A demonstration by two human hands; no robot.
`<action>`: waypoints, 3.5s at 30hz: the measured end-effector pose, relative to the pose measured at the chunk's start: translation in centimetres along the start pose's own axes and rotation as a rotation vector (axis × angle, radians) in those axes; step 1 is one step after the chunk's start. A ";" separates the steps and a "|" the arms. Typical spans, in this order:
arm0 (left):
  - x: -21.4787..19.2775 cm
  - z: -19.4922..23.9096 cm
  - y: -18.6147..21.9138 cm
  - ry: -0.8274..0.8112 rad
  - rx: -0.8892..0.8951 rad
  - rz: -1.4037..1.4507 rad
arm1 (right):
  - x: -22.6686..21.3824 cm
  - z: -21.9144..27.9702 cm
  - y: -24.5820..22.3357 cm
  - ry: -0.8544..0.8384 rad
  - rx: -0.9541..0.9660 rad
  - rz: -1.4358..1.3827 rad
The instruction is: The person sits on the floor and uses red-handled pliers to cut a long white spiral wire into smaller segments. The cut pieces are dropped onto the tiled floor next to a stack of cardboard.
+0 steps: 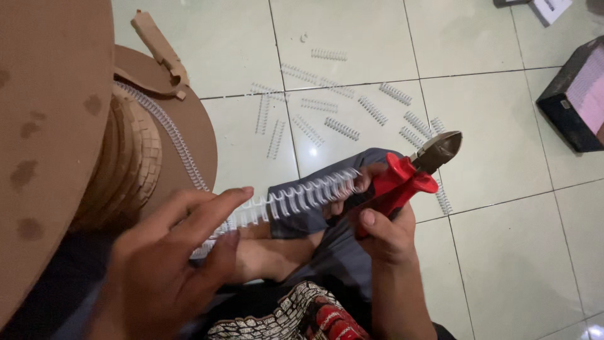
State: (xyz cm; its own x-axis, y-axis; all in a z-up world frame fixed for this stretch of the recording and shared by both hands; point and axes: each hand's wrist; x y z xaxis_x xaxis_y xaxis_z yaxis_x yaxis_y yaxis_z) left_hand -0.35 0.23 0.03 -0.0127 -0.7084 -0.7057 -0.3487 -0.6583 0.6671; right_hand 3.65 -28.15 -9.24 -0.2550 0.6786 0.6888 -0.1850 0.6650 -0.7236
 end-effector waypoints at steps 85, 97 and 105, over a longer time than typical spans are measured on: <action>-0.3 0.9 1.0 0.265 0.000 -0.116 | 1.7 3.5 2.6 -0.591 0.951 -0.148; -0.3 0.7 1.5 0.302 -0.004 -0.123 | 3.7 2.7 2.2 -0.450 0.895 -0.182; 0.0 0.3 1.2 0.310 0.035 -0.094 | 4.9 2.2 1.5 -0.436 0.960 -0.178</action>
State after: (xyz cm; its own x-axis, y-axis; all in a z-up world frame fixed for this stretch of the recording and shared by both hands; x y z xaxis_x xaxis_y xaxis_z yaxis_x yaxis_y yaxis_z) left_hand -1.07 -0.51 0.76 0.3055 -0.6925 -0.6535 -0.3671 -0.7189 0.5903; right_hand -0.01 -24.48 -7.06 -0.4328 0.3000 0.8501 -0.8742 0.0906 -0.4771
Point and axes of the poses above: each hand's wrist, its own z-axis away from the middle knuckle, its own x-axis out of the palm, y = z × x, and after that the axes turned 5 degrees about x, right-handed
